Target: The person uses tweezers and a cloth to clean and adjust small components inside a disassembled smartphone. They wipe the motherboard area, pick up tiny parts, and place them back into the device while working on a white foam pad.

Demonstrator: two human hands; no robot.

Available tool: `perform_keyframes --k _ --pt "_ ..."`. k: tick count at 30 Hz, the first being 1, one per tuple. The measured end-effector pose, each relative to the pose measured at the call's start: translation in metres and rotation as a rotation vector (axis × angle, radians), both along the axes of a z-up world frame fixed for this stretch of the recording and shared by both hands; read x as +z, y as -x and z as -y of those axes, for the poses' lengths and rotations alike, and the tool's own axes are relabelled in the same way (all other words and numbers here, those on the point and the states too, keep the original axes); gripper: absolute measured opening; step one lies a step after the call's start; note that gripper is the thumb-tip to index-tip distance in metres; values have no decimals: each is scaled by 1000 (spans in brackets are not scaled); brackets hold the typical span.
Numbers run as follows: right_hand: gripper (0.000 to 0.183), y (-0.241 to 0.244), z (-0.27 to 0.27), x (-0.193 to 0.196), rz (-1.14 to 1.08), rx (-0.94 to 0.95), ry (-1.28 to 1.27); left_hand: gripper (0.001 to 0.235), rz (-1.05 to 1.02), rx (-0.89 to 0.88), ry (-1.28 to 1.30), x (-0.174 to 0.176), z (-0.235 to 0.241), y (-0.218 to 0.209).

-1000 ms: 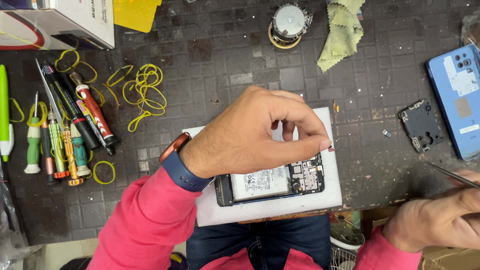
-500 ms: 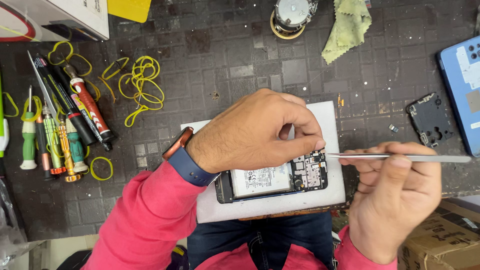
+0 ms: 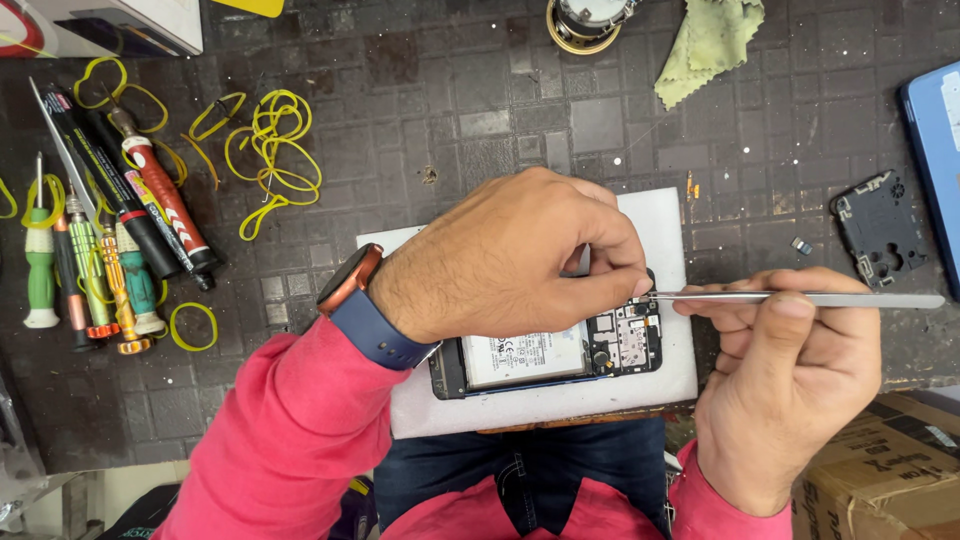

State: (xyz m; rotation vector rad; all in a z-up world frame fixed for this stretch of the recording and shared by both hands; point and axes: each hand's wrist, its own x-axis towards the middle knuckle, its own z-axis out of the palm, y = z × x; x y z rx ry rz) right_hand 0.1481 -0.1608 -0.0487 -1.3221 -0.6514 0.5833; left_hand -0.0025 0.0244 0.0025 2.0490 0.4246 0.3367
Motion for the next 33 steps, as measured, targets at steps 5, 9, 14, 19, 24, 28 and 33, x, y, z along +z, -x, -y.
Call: perform_keyframes --k 5,9,14,19,24,28,33 --pt "24 1 -3 3 3 8 10 16 -5 -3 4 0 0 0" --pt "23 2 -4 4 -6 10 8 16 -7 -12 9 0 0 0" --pt "25 3 -4 5 13 16 13 15 5 -24 13 -2 0 0" --pt "26 6 -4 7 17 7 25 14 12 -26 18 -2 0 1" --pt "27 8 -5 8 25 -14 30 16 -3 -24 23 -1 1 1" --pt "26 8 -5 8 13 -35 38 16 13 -38 16 0 1 1" --pt "26 7 -5 7 33 -22 43 17 -7 -38 9 1 1 0"
